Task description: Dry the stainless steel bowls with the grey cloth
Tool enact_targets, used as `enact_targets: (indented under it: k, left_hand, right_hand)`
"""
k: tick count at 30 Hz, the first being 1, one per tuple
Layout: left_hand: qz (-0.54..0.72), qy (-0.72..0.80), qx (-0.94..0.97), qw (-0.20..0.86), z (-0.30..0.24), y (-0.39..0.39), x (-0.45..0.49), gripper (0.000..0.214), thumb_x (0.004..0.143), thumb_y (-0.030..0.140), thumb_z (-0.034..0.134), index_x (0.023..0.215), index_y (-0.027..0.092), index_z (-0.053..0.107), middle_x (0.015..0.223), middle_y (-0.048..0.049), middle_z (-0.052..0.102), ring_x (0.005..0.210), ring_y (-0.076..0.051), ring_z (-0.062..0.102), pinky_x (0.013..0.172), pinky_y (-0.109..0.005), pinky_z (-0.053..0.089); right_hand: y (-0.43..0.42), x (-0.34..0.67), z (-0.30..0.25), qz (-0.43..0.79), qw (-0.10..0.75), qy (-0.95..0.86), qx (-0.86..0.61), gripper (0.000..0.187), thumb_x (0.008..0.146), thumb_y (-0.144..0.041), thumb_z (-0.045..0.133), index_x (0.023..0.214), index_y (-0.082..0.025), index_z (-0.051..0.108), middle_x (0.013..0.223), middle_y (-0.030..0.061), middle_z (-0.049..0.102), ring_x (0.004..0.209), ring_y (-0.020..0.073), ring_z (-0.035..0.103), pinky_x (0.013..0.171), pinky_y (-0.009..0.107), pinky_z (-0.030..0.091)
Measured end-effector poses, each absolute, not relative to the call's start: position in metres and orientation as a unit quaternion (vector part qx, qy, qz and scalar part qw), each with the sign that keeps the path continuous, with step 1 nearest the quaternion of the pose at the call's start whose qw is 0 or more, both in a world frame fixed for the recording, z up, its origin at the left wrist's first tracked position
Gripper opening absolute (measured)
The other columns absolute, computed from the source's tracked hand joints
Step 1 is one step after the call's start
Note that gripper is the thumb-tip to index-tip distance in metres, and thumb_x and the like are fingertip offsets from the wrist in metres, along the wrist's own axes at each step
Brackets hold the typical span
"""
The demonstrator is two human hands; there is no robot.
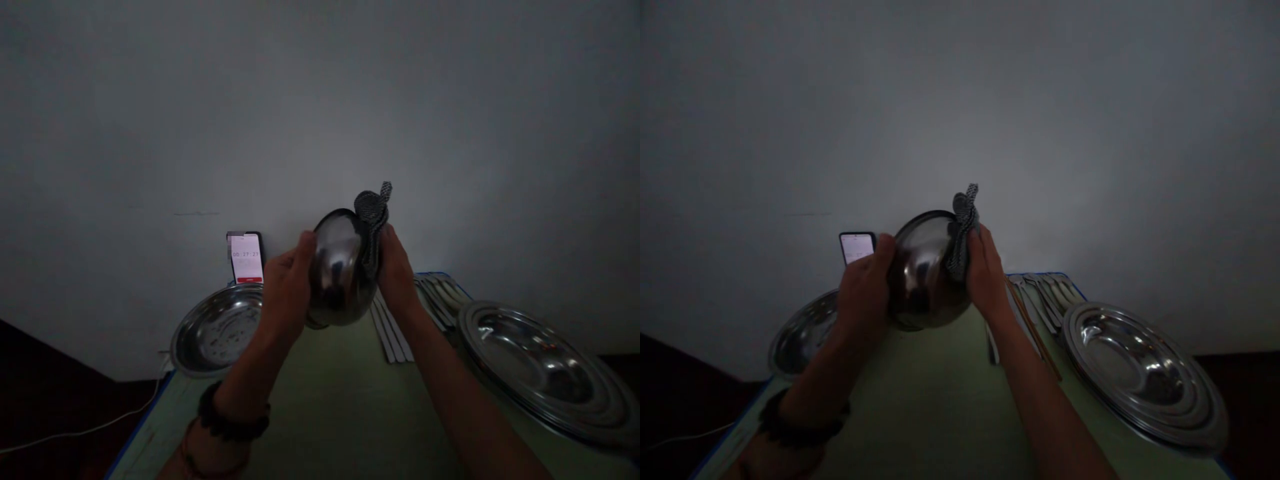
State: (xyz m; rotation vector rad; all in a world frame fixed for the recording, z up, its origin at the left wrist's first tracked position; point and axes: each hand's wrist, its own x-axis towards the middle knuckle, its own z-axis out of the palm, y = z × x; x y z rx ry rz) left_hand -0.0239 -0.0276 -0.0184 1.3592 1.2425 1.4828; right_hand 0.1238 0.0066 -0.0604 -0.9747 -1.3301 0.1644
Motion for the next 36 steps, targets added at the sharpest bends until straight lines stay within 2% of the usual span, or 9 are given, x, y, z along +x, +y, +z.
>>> enact_targets:
  k: [4, 7, 10, 13, 16, 21, 25, 29, 36]
  left_hand:
    - [0.692, 0.455, 0.345, 0.442, -0.010, -0.007, -0.043, 0.038, 0.075, 0.058, 0.063, 0.065, 0.021, 0.059, 0.062, 0.0017, 0.063, 0.056, -0.012, 0.055, 0.048, -0.023, 0.044]
    - [0.720, 0.359, 0.270, 0.529, -0.013, 0.004, -0.047, 0.027, 0.085, 0.046, 0.056, 0.090, 0.021, 0.064, 0.090, -0.0004, 0.071, 0.083, -0.015, 0.064, 0.065, -0.025, 0.052]
    - [0.717, 0.343, 0.308, 0.523, -0.024, 0.005, -0.040, 0.033, 0.088, 0.048, 0.050, 0.095, 0.020, 0.065, 0.099, -0.0036, 0.071, 0.087, -0.016, 0.065, 0.068, -0.026, 0.053]
    - [0.675, 0.413, 0.405, 0.459, -0.031, -0.004, -0.030, 0.042, 0.082, 0.058, 0.051, 0.082, 0.019, 0.065, 0.085, -0.0046, 0.071, 0.075, -0.016, 0.063, 0.060, -0.024, 0.050]
    - [0.609, 0.430, 0.497, 0.444, -0.031, -0.016, -0.022, 0.043, 0.082, 0.057, 0.053, 0.065, 0.018, 0.062, 0.065, -0.0020, 0.065, 0.060, -0.013, 0.057, 0.052, -0.023, 0.045]
    - [0.564, 0.451, 0.546, 0.425, -0.027, -0.021, -0.019, 0.048, 0.078, 0.061, 0.055, 0.055, 0.019, 0.054, 0.047, 0.0038, 0.050, 0.042, -0.009, 0.042, 0.040, -0.023, 0.033]
    - [0.614, 0.461, 0.486, 0.418, -0.022, -0.016, -0.025, 0.043, 0.082, 0.054, 0.052, 0.055, 0.020, 0.053, 0.052, 0.0013, 0.056, 0.048, -0.011, 0.048, 0.046, -0.023, 0.039]
    - [0.629, 0.418, 0.505, 0.418, -0.019, -0.017, -0.030, 0.032, 0.081, 0.046, 0.055, 0.064, 0.019, 0.059, 0.059, -0.0004, 0.063, 0.056, -0.013, 0.055, 0.051, -0.023, 0.043]
    - [0.641, 0.426, 0.481, 0.420, -0.016, -0.020, -0.033, 0.051, 0.076, 0.065, 0.053, 0.053, 0.020, 0.049, 0.046, 0.0046, 0.046, 0.041, -0.009, 0.039, 0.040, -0.022, 0.034]
  right_hand:
    - [0.012, 0.117, -0.071, 0.098, 0.680, -0.587, -0.428, 0.044, 0.096, -0.047, 0.030, 0.126, -0.021, 0.049, 0.126, 0.0094, 0.060, 0.120, 0.0193, 0.053, 0.102, 0.042, 0.042]
    - [0.002, 0.094, -0.076, 0.016, 0.652, -0.637, -0.411, 0.048, 0.098, -0.037, 0.025, 0.140, -0.019, 0.035, 0.146, 0.0109, 0.041, 0.139, 0.0182, 0.032, 0.113, 0.045, 0.030]
    - [-0.015, 0.074, -0.076, -0.089, 0.564, -0.709, -0.415, 0.050, 0.096, -0.032, 0.030, 0.144, -0.018, 0.031, 0.151, 0.0094, 0.035, 0.145, 0.0206, 0.018, 0.117, 0.051, 0.018]
    - [-0.023, 0.072, -0.069, -0.131, 0.518, -0.736, -0.415, 0.057, 0.093, -0.033, 0.038, 0.146, -0.015, 0.026, 0.153, 0.0116, 0.031, 0.145, 0.0227, 0.018, 0.117, 0.051, 0.018]
    - [-0.013, 0.093, -0.063, -0.097, 0.551, -0.717, -0.416, 0.054, 0.095, -0.037, 0.033, 0.146, -0.019, 0.029, 0.155, 0.0094, 0.028, 0.145, 0.0221, 0.017, 0.116, 0.052, 0.020]
    - [0.004, 0.117, -0.071, 0.006, 0.618, -0.650, -0.443, 0.047, 0.099, -0.036, 0.021, 0.141, -0.022, 0.037, 0.142, 0.0113, 0.046, 0.136, 0.0201, 0.038, 0.112, 0.050, 0.031]
    - [-0.017, 0.088, -0.073, -0.054, 0.560, -0.712, -0.420, 0.054, 0.097, -0.033, 0.026, 0.150, -0.022, 0.016, 0.156, 0.0092, 0.022, 0.145, 0.0212, 0.016, 0.116, 0.053, 0.021]
    - [-0.032, 0.071, -0.062, -0.084, 0.523, -0.742, -0.410, 0.054, 0.096, -0.031, 0.031, 0.149, -0.025, 0.020, 0.158, 0.0049, 0.017, 0.146, 0.0243, 0.008, 0.117, 0.055, 0.018]
    - [-0.022, 0.088, -0.060, -0.032, 0.571, -0.688, -0.446, 0.056, 0.099, -0.032, 0.022, 0.151, -0.028, 0.003, 0.160, 0.0028, 0.006, 0.147, 0.0205, 0.002, 0.118, 0.054, 0.013]
